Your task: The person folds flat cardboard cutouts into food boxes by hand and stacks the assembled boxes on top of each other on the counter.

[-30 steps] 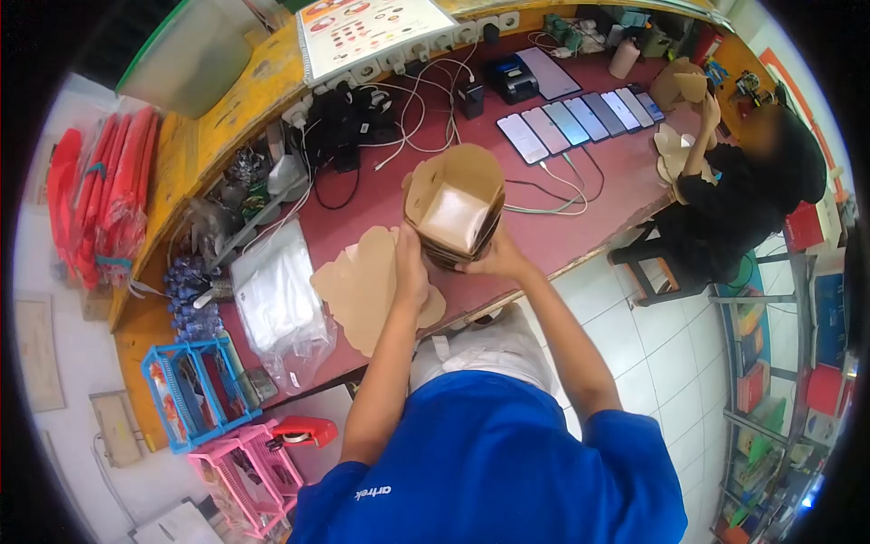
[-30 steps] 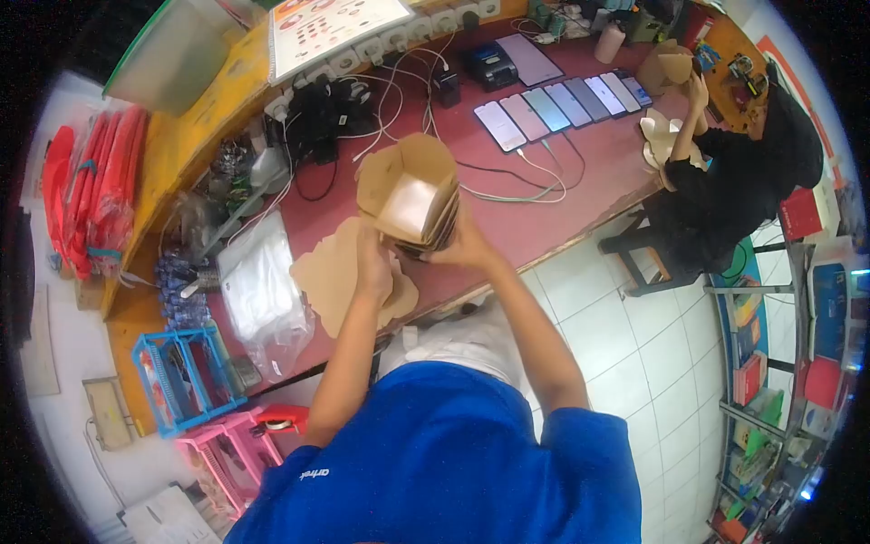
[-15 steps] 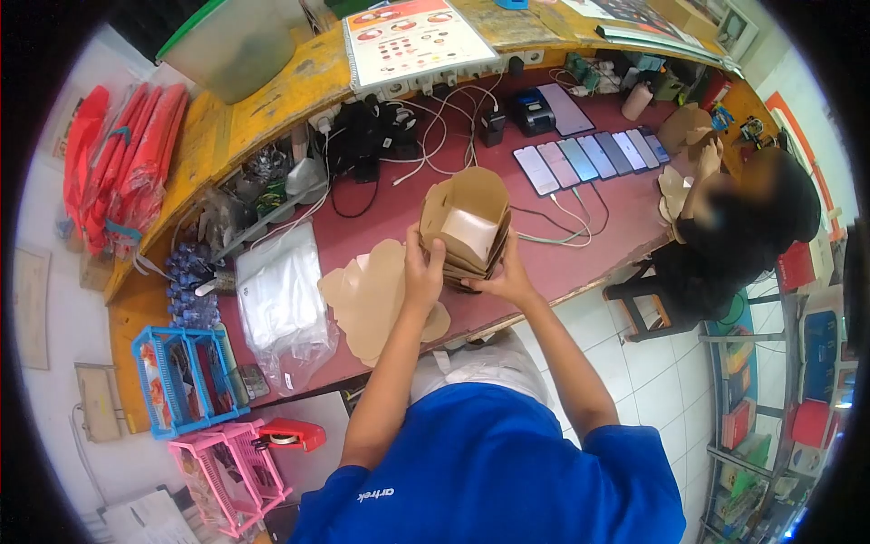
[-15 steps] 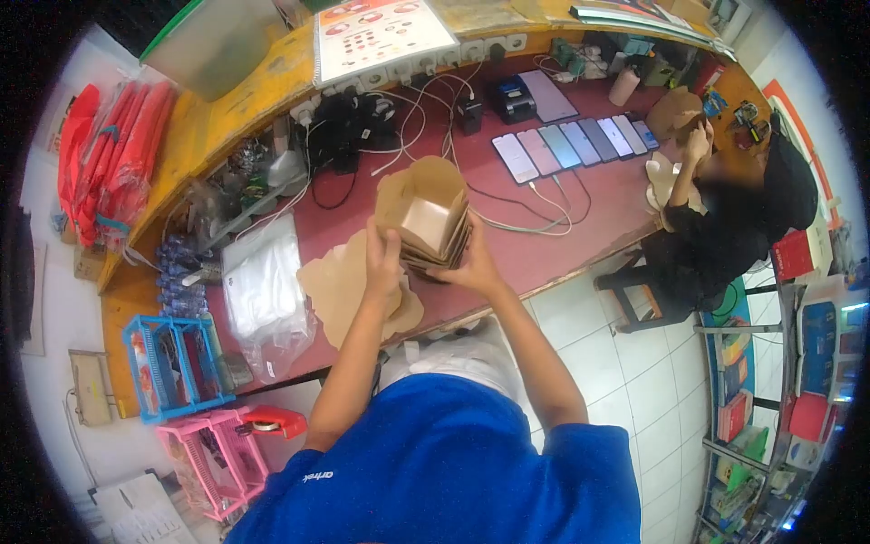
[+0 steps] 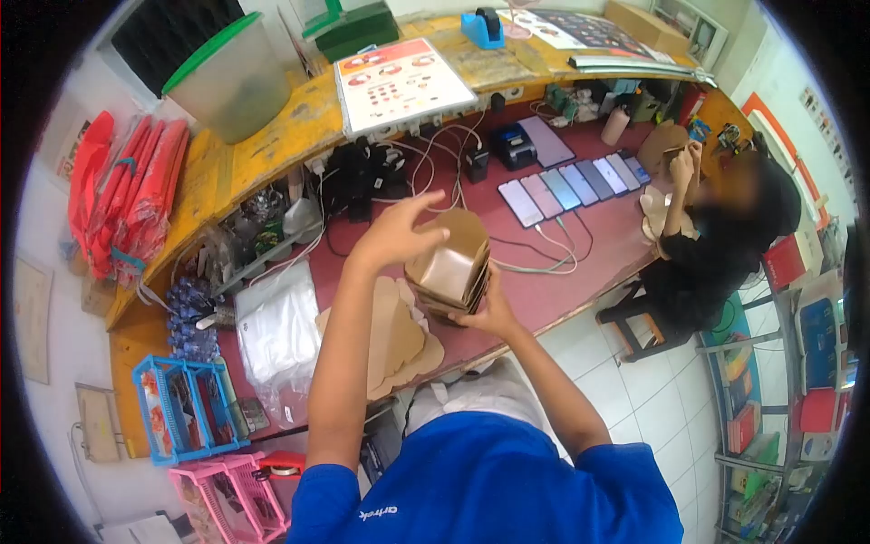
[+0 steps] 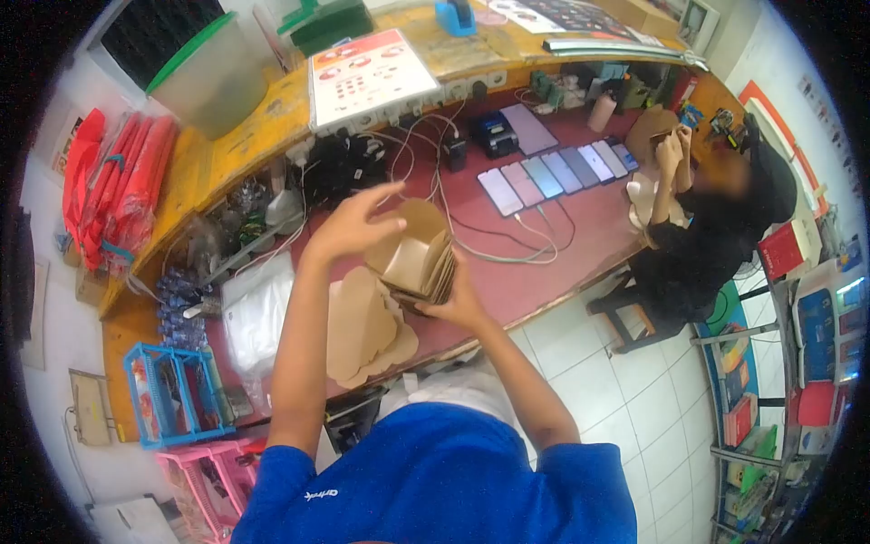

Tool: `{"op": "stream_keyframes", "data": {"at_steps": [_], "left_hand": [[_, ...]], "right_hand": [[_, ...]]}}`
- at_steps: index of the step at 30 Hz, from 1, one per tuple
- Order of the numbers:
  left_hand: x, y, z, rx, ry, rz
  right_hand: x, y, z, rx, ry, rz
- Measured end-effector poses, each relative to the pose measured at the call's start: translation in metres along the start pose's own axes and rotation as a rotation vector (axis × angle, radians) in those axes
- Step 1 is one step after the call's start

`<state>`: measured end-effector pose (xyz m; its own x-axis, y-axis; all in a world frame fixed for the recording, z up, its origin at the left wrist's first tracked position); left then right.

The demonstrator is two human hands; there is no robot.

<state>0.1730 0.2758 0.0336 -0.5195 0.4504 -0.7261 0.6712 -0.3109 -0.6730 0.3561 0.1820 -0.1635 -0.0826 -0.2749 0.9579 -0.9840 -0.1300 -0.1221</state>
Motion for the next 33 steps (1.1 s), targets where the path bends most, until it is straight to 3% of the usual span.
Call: {"op": "stream_keyframes", "data": {"at_steps": [1,3,4,5,7,10,14,18,21,25,28,30,33], "left_hand": [[-0.009,-0.002,-0.008,-0.008,0.021,-0.003],[-0.017,0.005,-0.024,0.183,-0.165,-0.330],[-0.020,0.006,-0.029,0.148,-0.193,-0.450],[-0.026,0.006,-0.041,0.135,-0.168,-0.457],[-0.016,0.020,-0.055,0.436,-0.336,-0.690],[0.003,0.025,-0.060,0.481,-0.429,-0.760],[0.021,0.031,-0.072,0.560,-0.412,-0.753],[0.028,0.039,-0.072,0.677,-0.254,-0.784],[0.047,0.038,-0.066,0.576,-0.408,-0.681],[0.032,0.027,-0.054,0.584,-0.457,-0.721],[0.024,0.022,-0.057,0.570,-0.386,-0.713],[0.016,0.015,-0.058,0.403,-0.162,-0.582],[0.016,0.008,-0.054,0.334,-0.184,-0.596]], "right_hand": [[0.000,-0.001,0.001,-0.007,-0.018,0.012],[-0.001,0.001,0.001,0.002,-0.019,0.160],[0.002,0.000,0.001,-0.013,-0.039,0.174],[0.003,0.001,0.001,-0.006,-0.033,0.151],[0.004,0.000,0.005,-0.007,-0.041,0.140],[0.004,0.000,0.002,-0.060,-0.036,-0.042],[-0.005,-0.003,-0.001,-0.086,-0.081,0.034],[-0.011,-0.001,0.003,-0.069,-0.055,0.038],[-0.015,0.002,0.005,-0.034,-0.043,0.007],[-0.007,0.004,0.001,-0.060,-0.042,0.048],[-0.003,0.000,0.003,-0.014,-0.021,0.045],[-0.003,-0.002,0.002,-0.029,-0.024,0.066],[-0.007,-0.003,0.000,-0.040,-0.014,0.070]]}}
Point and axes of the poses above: each hand's wrist, its own z-axis away from the middle knuckle, its own y-axis out of the palm, x = y × z, the point moved 5 cm from there along -z, towards the middle knuckle, and after that the axes turned 4 degrees about y, right-handed, at the moved point
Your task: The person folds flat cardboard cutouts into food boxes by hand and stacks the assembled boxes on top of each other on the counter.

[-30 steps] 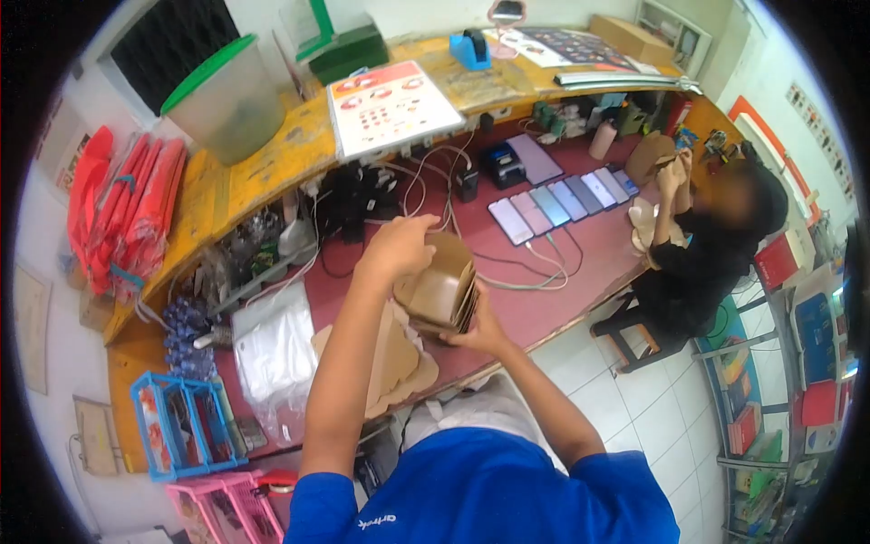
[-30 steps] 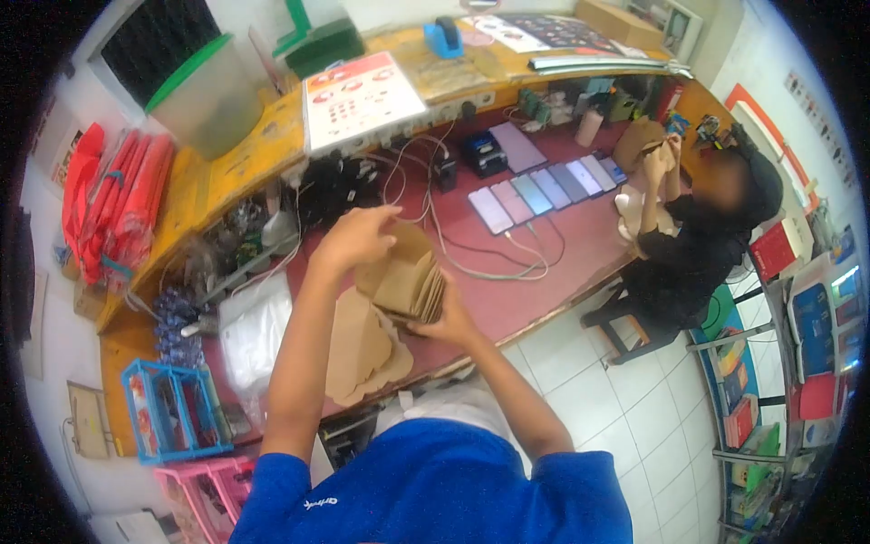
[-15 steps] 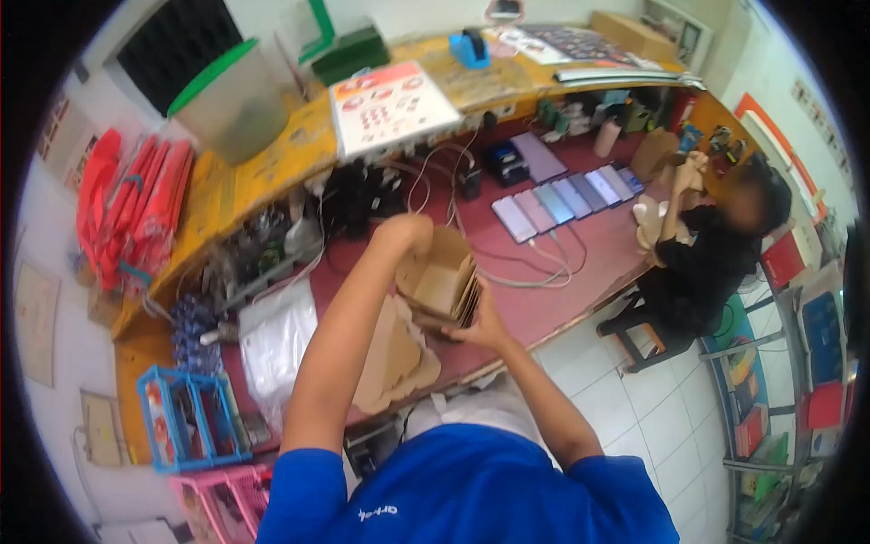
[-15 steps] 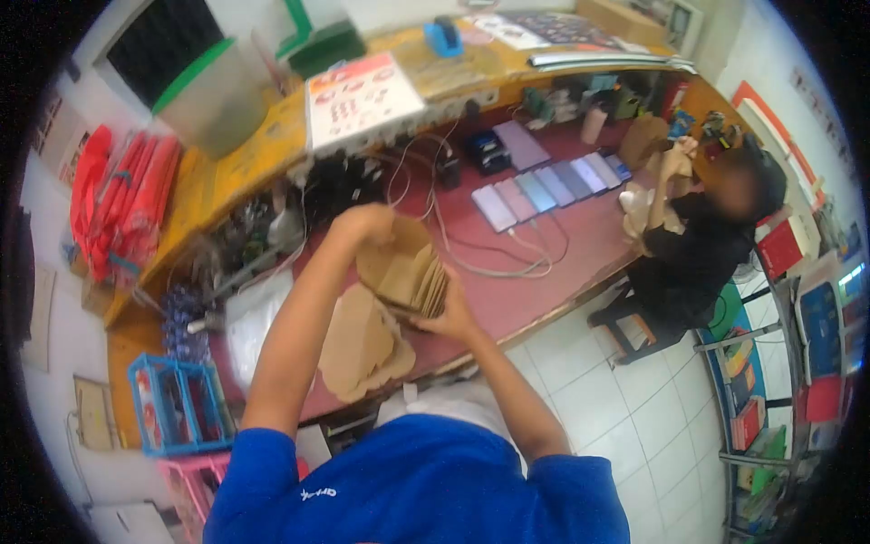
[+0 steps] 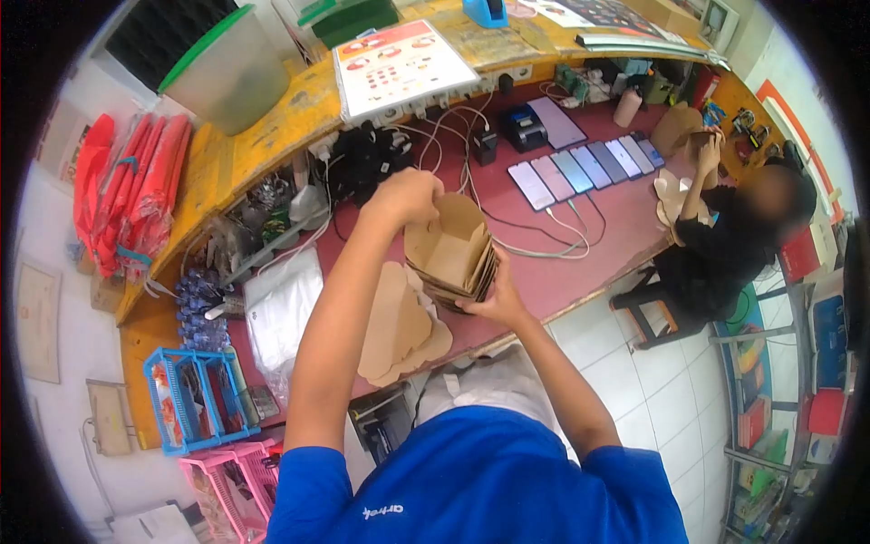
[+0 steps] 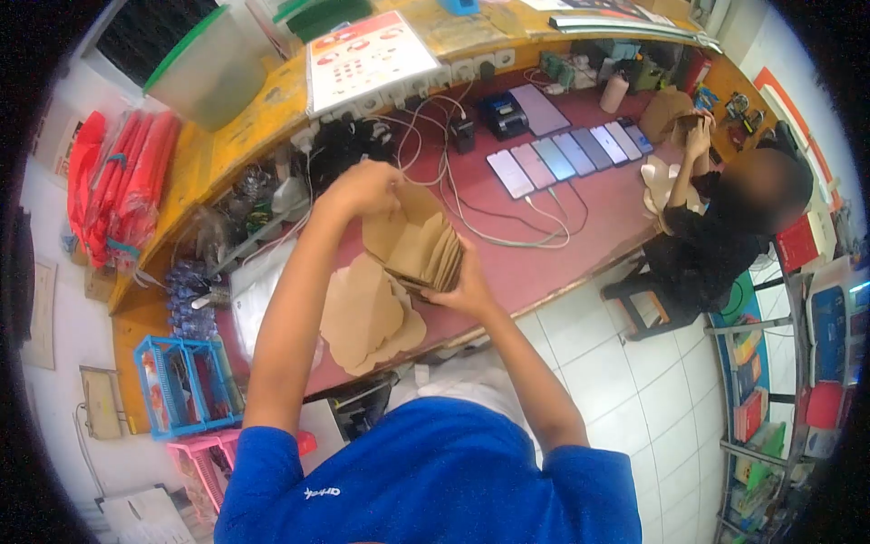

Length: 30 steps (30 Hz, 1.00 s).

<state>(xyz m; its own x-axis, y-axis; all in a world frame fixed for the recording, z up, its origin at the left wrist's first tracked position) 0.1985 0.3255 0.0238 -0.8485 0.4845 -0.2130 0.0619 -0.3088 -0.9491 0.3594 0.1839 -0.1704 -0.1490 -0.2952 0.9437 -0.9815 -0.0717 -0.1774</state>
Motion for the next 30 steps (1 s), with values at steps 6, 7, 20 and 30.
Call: {"op": "stream_keyframes", "data": {"at_steps": [6,7,20,30], "left_hand": [[-0.029,-0.002,0.022,-0.126,-0.176,-0.068],[-0.033,-0.004,0.024,-0.170,-0.207,-0.105],[0.057,0.135,0.180,-0.770,-0.310,0.822],[0.119,0.314,0.304,-0.649,-0.954,0.326]], "right_hand": [[-0.004,0.005,0.005,-0.005,0.048,0.059],[-0.004,0.006,0.005,-0.019,0.050,0.076],[0.042,0.010,0.002,-0.452,0.137,0.318],[0.014,0.008,0.005,-0.568,0.146,0.382]]}}
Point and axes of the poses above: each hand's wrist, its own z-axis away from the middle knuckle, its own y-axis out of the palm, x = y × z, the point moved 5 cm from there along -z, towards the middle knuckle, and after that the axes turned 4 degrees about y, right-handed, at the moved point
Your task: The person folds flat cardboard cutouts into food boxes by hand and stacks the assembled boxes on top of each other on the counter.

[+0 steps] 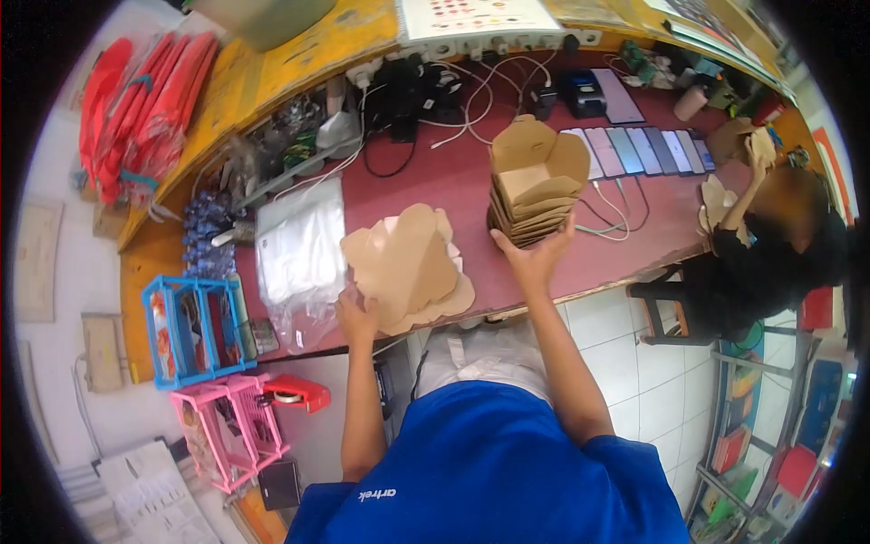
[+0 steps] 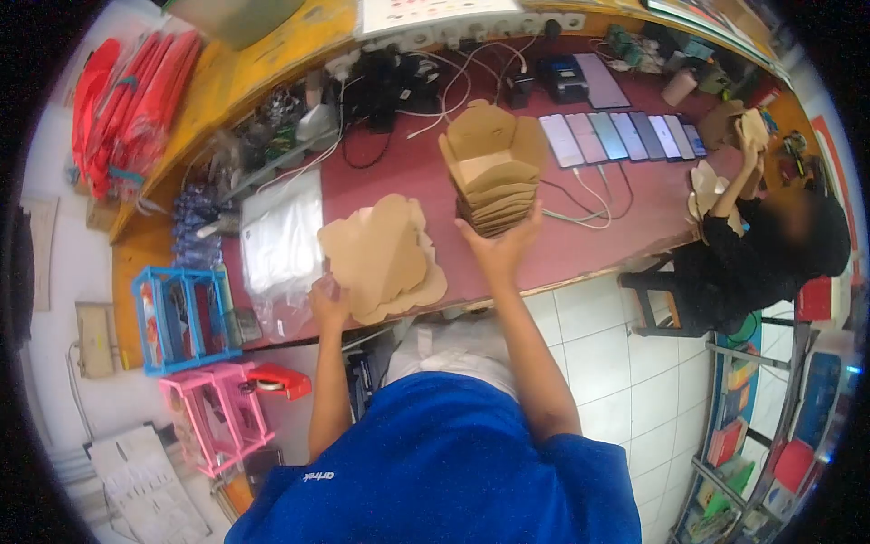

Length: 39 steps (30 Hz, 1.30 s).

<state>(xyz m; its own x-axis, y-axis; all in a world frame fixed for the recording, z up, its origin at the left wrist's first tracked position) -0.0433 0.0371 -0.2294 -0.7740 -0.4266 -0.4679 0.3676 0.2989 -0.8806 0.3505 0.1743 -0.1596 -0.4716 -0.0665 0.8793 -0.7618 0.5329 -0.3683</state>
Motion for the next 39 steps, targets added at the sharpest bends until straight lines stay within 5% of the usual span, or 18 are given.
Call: {"op": "stream_keyframes", "data": {"at_steps": [3,5,7,9,13,16,19,22,24,28,31,34,37,39], "left_hand": [[0.003,0.014,-0.001,0.061,-0.112,0.012],[0.004,0.027,-0.005,0.085,-0.168,-0.031],[0.020,0.048,-0.006,0.121,-0.227,-0.073],[0.027,0.066,-0.006,0.014,-0.082,-0.129],[0.006,0.039,-0.006,0.009,-0.130,-0.039],[0.008,0.029,-0.004,0.005,-0.277,0.241],[-0.001,0.018,0.000,-0.085,-0.209,0.137],[-0.018,0.011,0.003,-0.217,0.028,-0.007],[-0.009,0.021,-0.003,-0.057,-0.138,0.072],[-0.009,0.015,-0.006,-0.099,-0.197,0.223],[0.003,0.022,-0.009,0.043,-0.294,0.190],[0.025,0.035,-0.013,0.008,-0.145,0.046],[0.041,0.023,-0.011,-0.115,-0.144,0.358],[0.038,0.001,-0.001,0.039,-0.525,0.631]], "right_hand": [[0.008,-0.023,0.031,-0.058,-0.064,0.084],[-0.012,-0.024,0.070,0.188,0.282,-0.226],[-0.022,0.009,0.097,0.743,0.348,-0.013],[-0.021,0.049,0.107,0.696,0.196,0.031],[-0.053,0.116,0.106,0.544,0.151,0.168],[-0.054,0.132,0.105,0.775,0.225,0.167],[-0.044,0.120,0.104,0.736,0.255,0.193],[-0.028,0.109,0.102,0.651,-0.031,0.254],[-0.028,0.109,0.098,0.636,0.037,0.214],[-0.036,0.113,0.095,0.658,0.188,0.165],[-0.033,0.112,0.089,0.564,-0.022,0.160],[-0.022,0.111,0.092,0.570,-0.050,0.134],[-0.003,0.097,0.098,0.800,0.249,-0.270],[-0.001,0.087,0.107,1.041,0.362,-0.658]]}}
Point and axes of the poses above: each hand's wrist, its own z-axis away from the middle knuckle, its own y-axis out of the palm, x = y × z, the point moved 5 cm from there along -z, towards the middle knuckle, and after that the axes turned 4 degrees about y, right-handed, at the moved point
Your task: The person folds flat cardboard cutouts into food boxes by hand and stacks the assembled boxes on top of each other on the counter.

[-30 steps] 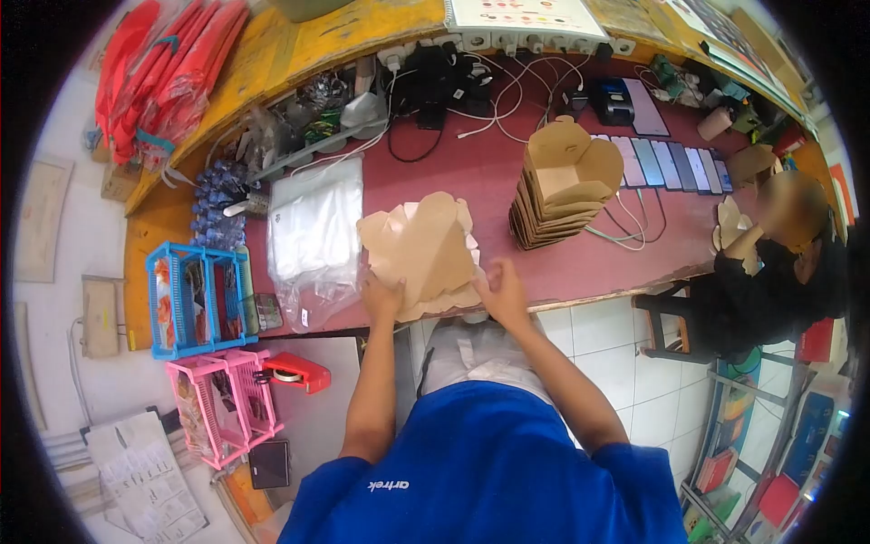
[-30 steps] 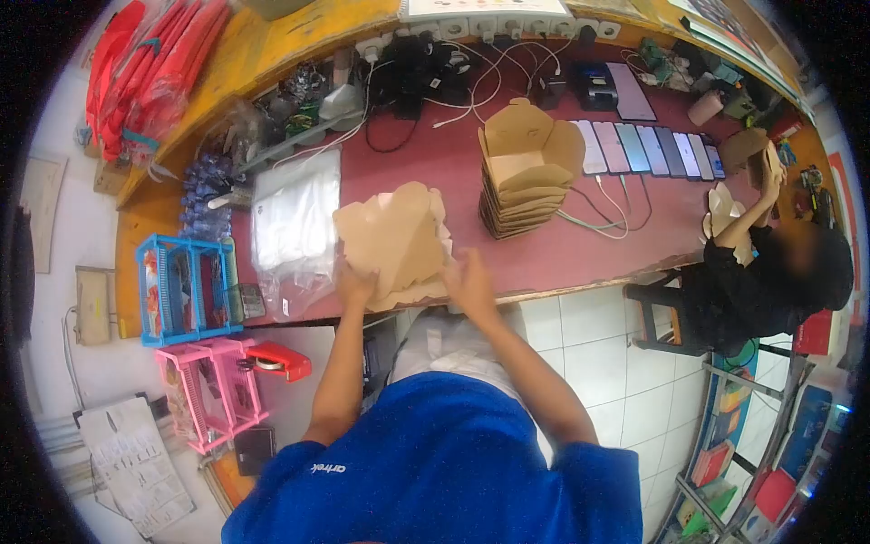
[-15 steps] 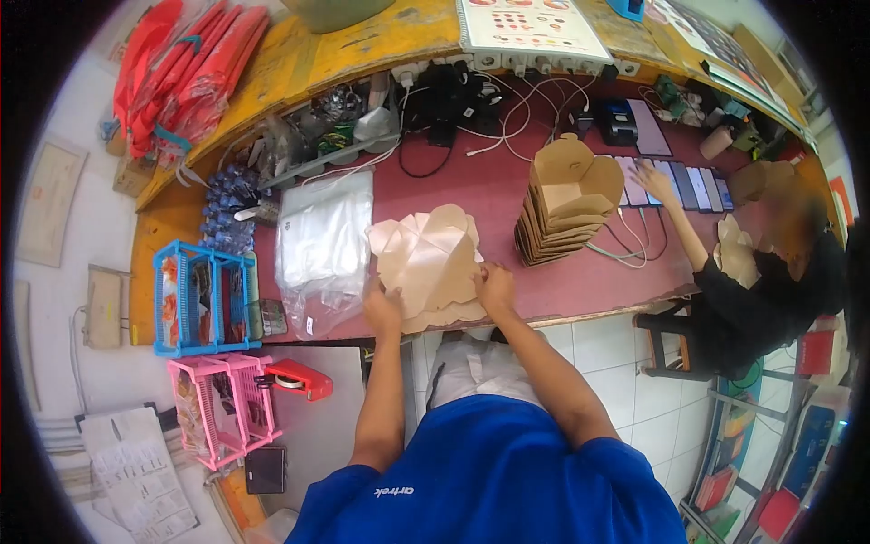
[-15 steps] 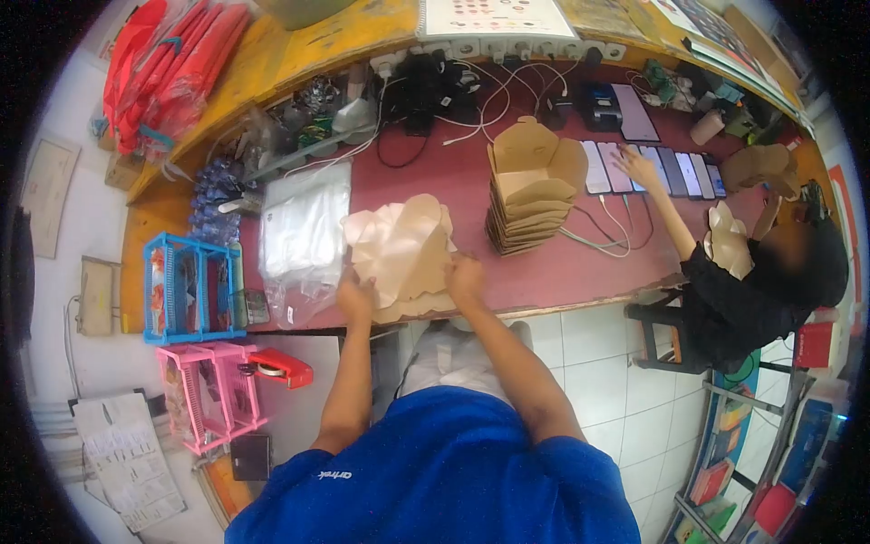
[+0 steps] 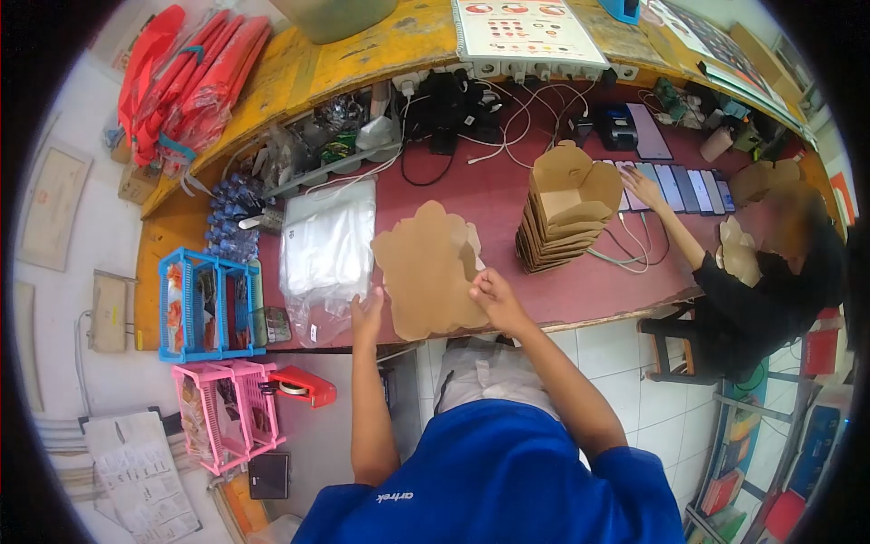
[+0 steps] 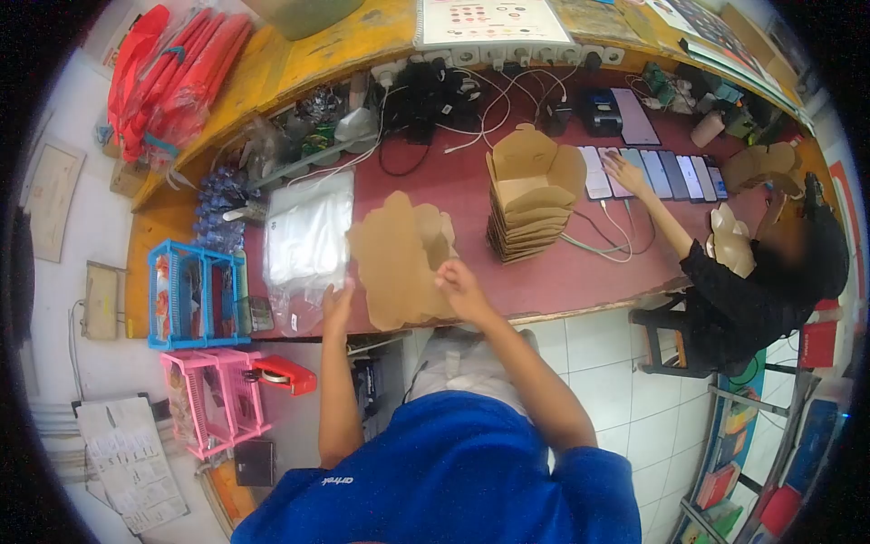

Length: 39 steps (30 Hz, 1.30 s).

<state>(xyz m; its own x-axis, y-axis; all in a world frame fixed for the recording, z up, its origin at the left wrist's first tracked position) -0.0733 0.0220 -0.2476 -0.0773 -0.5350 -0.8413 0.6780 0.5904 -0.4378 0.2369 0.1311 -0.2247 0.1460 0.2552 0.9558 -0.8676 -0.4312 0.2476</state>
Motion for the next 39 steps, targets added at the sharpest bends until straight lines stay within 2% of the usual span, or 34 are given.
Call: {"op": "stream_keyframes", "data": {"at_steps": [1,3,4,6,7,9,13,15,20,22,23,25,26,27,28,29,30,31,32,33,35,38,39], "left_hand": [[0.000,-0.002,-0.003,-0.001,0.010,-0.002],[-0.004,0.010,-0.001,0.335,0.130,0.343],[-0.060,0.008,0.040,0.382,0.085,0.514],[-0.074,0.005,0.047,0.432,0.144,0.550],[-0.080,0.004,0.052,0.475,0.201,0.592],[-0.091,-0.001,0.061,0.474,0.208,0.531],[-0.116,-0.004,0.087,0.470,0.272,0.359],[-0.123,-0.002,0.097,0.498,0.274,0.382],[-0.126,0.004,0.109,0.489,0.276,0.451],[-0.128,0.002,0.110,0.324,0.389,0.269],[-0.126,0.003,0.114,0.318,0.387,0.270],[-0.163,-0.021,0.149,-0.334,0.891,-0.356],[-0.173,-0.025,0.160,-0.341,0.891,-0.355],[-0.177,-0.027,0.167,-0.111,0.753,-0.117],[-0.179,-0.026,0.175,0.109,0.602,0.119],[-0.185,-0.029,0.185,0.087,0.594,0.116],[-0.189,-0.019,0.193,0.361,0.435,0.572],[-0.197,-0.008,0.204,0.626,0.263,1.025],[-0.207,-0.005,0.211,0.504,0.317,0.989],[-0.210,-0.005,0.210,0.480,0.328,0.985],[-0.207,-0.008,0.203,0.323,0.254,0.826],[-0.197,-0.010,0.198,0.251,0.272,0.768],[-0.199,-0.010,0.198,0.248,0.298,0.703]], "right_hand": [[0.007,-0.008,0.008,-0.001,-0.009,-0.005],[0.016,-0.018,0.031,0.147,0.108,-0.089],[0.024,-0.021,0.041,0.144,0.109,-0.097],[0.031,-0.028,0.058,0.151,0.316,-0.182],[0.034,-0.028,0.063,0.145,0.320,-0.178],[0.051,-0.027,0.066,0.072,0.097,-0.109],[0.101,-0.012,0.055,-0.054,0.015,-0.136],[0.107,-0.016,0.048,-0.140,-0.016,-0.162],[0.111,-0.021,0.047,-0.159,-0.047,-0.206],[0.115,-0.019,0.050,-0.162,-0.076,-0.205],[0.118,-0.018,0.053,-0.173,-0.137,-0.181],[0.128,-0.013,0.060,-0.177,-0.203,-0.157],[0.141,-0.014,0.068,-0.279,-0.304,0.040],[0.154,-0.011,0.078,-0.376,-0.401,0.236],[0.160,-0.002,0.084,-0.360,-0.396,0.234],[0.175,0.018,0.095,-0.271,-0.635,0.398],[0.185,0.037,0.107,-0.172,-0.877,0.552],[0.188,0.043,0.109,-0.145,-0.882,0.536],[0.190,0.054,0.111,-0.070,-0.940,0.631],[0.190,0.064,0.113,0.002,-0.999,0.726],[0.185,0.062,0.110,0.025,-1.026,0.739],[0.189,0.062,0.107,0.110,-0.919,0.771],[0.198,0.063,0.108,0.194,-0.819,0.722]]}}
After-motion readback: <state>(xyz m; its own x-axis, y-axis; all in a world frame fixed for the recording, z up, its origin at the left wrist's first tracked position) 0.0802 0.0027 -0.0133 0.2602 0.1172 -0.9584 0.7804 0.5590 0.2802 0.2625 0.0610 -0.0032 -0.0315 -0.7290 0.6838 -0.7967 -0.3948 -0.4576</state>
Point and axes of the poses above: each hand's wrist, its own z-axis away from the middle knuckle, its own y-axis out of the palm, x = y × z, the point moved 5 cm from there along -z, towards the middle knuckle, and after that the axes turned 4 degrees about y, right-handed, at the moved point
